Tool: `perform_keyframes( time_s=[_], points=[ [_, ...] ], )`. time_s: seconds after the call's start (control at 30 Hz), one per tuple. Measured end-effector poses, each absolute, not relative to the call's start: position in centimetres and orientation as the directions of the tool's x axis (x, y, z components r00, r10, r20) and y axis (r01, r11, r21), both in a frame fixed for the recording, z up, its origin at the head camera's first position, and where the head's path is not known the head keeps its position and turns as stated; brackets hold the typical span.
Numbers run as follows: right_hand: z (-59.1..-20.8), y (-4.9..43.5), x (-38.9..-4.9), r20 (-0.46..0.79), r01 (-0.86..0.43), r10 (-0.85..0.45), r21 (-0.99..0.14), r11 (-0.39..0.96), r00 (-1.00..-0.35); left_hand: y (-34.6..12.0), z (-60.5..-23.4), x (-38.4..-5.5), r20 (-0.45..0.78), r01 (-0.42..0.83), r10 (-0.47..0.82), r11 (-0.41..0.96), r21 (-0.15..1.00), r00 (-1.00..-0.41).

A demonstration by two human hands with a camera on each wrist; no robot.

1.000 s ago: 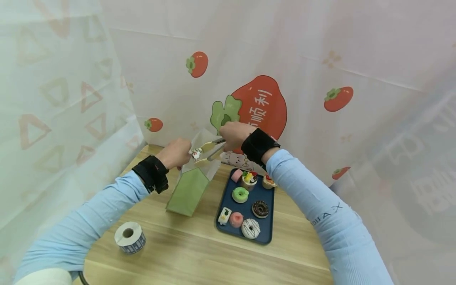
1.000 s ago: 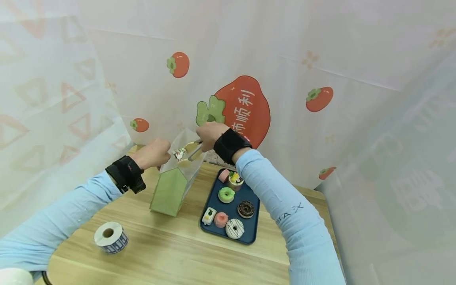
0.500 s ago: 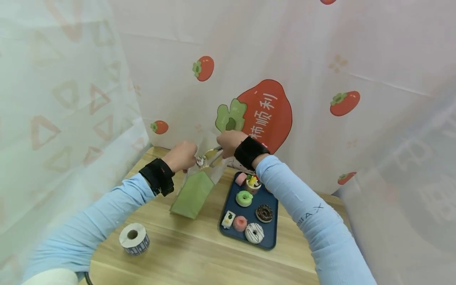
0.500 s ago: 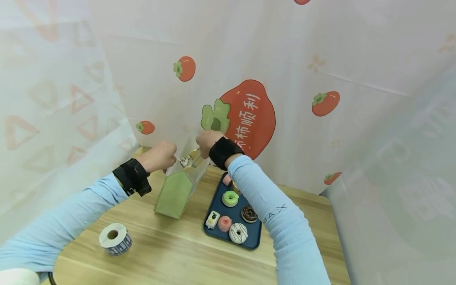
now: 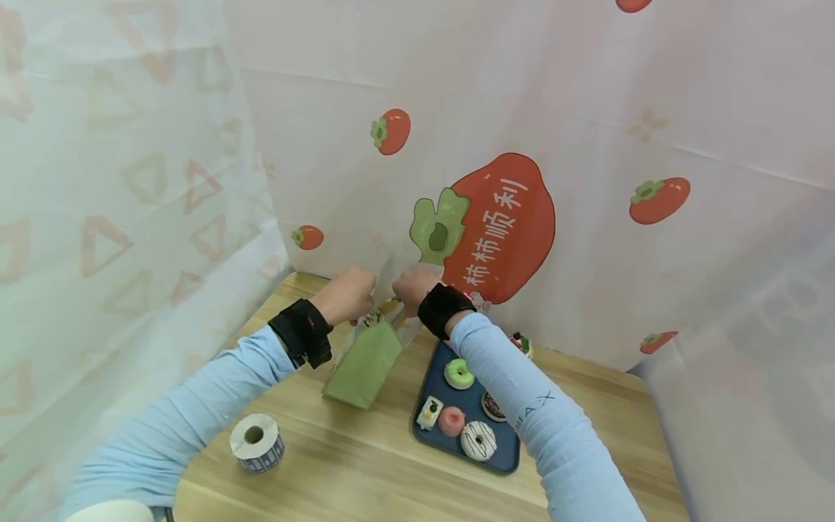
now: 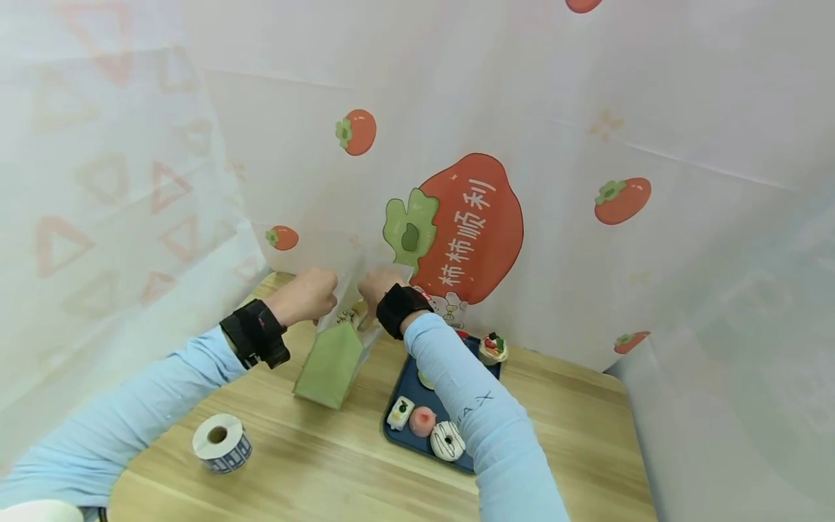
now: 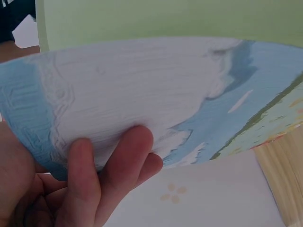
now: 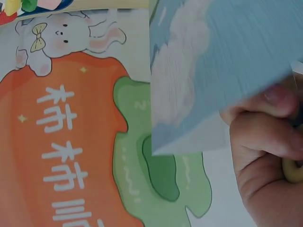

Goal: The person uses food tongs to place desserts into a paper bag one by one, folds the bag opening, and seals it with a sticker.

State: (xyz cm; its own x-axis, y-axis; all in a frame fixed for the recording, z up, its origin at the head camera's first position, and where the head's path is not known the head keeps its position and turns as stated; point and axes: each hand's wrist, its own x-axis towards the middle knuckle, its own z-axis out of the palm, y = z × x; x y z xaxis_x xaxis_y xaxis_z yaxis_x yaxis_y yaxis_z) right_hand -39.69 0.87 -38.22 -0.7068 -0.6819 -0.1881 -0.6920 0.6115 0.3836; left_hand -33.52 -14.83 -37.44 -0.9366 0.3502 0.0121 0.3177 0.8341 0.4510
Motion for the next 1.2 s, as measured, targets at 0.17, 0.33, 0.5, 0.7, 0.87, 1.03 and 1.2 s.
perform_keyframes(
  time_s=[0.17,0.33,0.5,0.7,0.87,1.03,1.2],
  points=[
    [-40.2,0.9,-40.4,-0.118,-0.695,-0.716,0.391,0.604,-0.688,-14.7,-37.3,-33.3,0.02,0.322,0.347,0.848,0.42,-0.938],
    [-41.7,1.5,-40.8,-0.097,-0.7,-0.727,0.382,0.603,-0.68,-14.5,-37.9,-33.2,0.01,0.312,0.341,0.849,0.425,-0.94],
    [-41.8,1.8,-40.8,-0.115,-0.7,-0.722,0.388,0.599,-0.682,-14.6,-38.0,-33.0,-0.007,0.304,0.345,0.834,0.46,-0.938],
    [-38.7,2.1,-39.9,-0.188,-0.717,-0.703,0.34,0.609,-0.686,-15.5,-37.4,-33.2,-0.003,0.299,0.338,0.836,0.46,-0.941],
    [-35.2,3.4,-38.8,-0.207,-0.742,-0.716,0.271,0.613,-0.667,-16.2,-37.1,-33.4,-0.008,0.294,0.331,0.848,0.441,-0.944],
    [-31.7,5.4,-37.8,-0.168,-0.75,-0.731,0.137,0.648,-0.662,-17.2,-37.1,-33.7,0.011,0.298,0.324,0.853,0.428,-0.946],
    [-29.2,8.2,-36.6,-0.098,-0.699,-0.693,0.04,0.714,-0.714,-18.0,-37.4,-34.0,0.007,0.287,0.315,0.856,0.429,-0.949]
  ],
)
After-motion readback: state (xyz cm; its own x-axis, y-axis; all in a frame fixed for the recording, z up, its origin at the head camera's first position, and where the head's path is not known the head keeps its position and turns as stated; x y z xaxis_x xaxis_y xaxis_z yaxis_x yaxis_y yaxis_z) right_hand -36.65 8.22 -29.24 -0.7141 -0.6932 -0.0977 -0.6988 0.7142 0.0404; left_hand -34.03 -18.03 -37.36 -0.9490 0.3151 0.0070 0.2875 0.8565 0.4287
